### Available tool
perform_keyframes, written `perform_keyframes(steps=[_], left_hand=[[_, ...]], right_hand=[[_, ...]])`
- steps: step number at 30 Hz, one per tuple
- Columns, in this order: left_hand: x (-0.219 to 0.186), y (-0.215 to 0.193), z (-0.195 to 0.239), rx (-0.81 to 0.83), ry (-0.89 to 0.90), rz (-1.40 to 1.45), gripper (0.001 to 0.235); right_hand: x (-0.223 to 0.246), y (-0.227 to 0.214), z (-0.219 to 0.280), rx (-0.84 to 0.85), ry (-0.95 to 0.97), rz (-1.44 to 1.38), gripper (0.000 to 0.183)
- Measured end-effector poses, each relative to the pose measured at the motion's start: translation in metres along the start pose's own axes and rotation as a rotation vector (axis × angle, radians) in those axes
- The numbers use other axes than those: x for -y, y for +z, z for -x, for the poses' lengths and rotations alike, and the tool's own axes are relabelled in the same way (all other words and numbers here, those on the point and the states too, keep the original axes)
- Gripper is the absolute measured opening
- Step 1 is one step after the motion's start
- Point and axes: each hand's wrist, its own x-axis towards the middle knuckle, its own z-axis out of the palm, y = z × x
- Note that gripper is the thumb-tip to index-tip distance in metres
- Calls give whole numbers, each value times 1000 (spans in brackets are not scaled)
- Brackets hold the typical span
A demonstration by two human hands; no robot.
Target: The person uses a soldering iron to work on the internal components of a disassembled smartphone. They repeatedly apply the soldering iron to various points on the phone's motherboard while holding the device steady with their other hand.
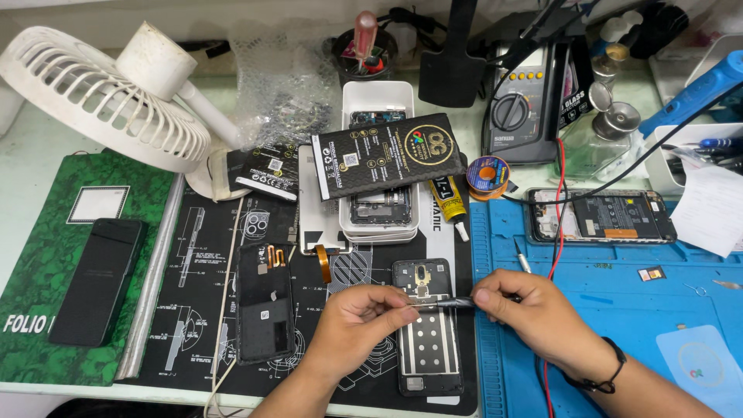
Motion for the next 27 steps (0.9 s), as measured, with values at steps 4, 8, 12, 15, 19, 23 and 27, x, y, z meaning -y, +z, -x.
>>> perform_keyframes(steps=[4, 8, 12, 15, 19, 23, 27], left_hand=[[-11, 5, 0, 1, 229, -327, 76], [-27, 13, -4, -154, 130, -733, 112], [-32, 21, -1, -141, 6, -891, 126], [-31, 21, -1, -118, 147, -915, 126], [-28, 19, 0, -110, 120, -951, 125], [-25, 17, 1, -110, 142, -949, 123], [-25, 17, 0, -118, 153, -964, 122]], right_hand=[[39, -11, 12, -92, -248, 228, 20], [95, -23, 28, -189, -451, 651, 20], [129, -8, 28, -96, -585, 1012, 15], [141, 5, 22, -66, -649, 1086, 17], [149, 15, 14, -13, -697, 1109, 17], [154, 21, 10, 16, -623, 1157, 19], [160, 28, 9, 63, -625, 1176, 16]])
